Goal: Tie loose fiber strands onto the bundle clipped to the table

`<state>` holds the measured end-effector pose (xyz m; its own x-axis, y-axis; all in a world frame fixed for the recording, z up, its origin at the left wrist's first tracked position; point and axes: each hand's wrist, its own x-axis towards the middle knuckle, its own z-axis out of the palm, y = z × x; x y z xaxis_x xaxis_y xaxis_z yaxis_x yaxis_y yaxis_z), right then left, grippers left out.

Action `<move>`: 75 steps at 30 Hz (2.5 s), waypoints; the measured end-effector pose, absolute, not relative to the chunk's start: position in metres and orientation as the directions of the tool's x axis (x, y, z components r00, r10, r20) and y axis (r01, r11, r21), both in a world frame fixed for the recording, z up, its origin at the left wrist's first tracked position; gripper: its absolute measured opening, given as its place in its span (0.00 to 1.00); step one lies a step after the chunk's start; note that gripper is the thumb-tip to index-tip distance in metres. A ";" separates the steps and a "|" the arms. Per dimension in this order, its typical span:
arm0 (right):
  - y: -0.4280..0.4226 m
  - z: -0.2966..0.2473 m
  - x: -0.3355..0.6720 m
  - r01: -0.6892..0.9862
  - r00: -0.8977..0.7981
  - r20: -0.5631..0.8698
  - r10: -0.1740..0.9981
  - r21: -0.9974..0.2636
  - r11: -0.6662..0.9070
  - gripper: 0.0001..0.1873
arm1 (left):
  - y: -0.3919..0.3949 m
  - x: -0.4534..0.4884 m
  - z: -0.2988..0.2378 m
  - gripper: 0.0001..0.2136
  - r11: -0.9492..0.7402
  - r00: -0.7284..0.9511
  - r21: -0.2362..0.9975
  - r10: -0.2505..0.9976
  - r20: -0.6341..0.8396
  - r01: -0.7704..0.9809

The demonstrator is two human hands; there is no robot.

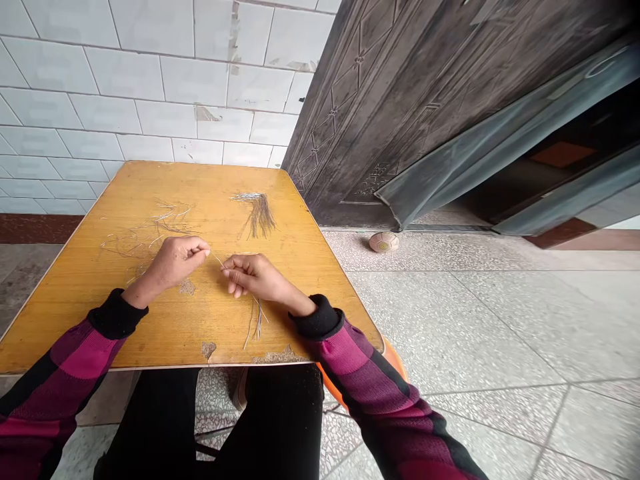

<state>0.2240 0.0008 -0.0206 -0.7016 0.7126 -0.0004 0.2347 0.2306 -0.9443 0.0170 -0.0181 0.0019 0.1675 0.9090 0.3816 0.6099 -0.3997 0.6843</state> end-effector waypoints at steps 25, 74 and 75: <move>0.009 -0.020 0.234 0.131 -0.745 0.046 0.666 -0.968 0.213 0.13 | -0.007 0.001 0.002 0.09 -0.276 0.165 0.797 0.961 0.222 0.538; 0.045 -0.026 0.254 0.895 -0.279 0.116 0.953 -0.328 0.302 0.07 | 0.003 -0.041 0.008 0.07 -0.321 0.167 0.516 0.932 0.322 0.794; 0.046 -0.027 0.254 0.894 -0.272 0.135 0.953 -0.331 0.302 0.07 | 0.004 -0.054 0.011 0.07 -0.285 0.135 0.511 0.941 0.310 0.811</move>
<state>0.2536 0.0457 -0.0267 -0.2718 0.9528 0.1353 0.8940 0.3020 -0.3309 -0.0544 0.0045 0.0111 0.1350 0.9410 0.3104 0.8106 -0.2851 0.5115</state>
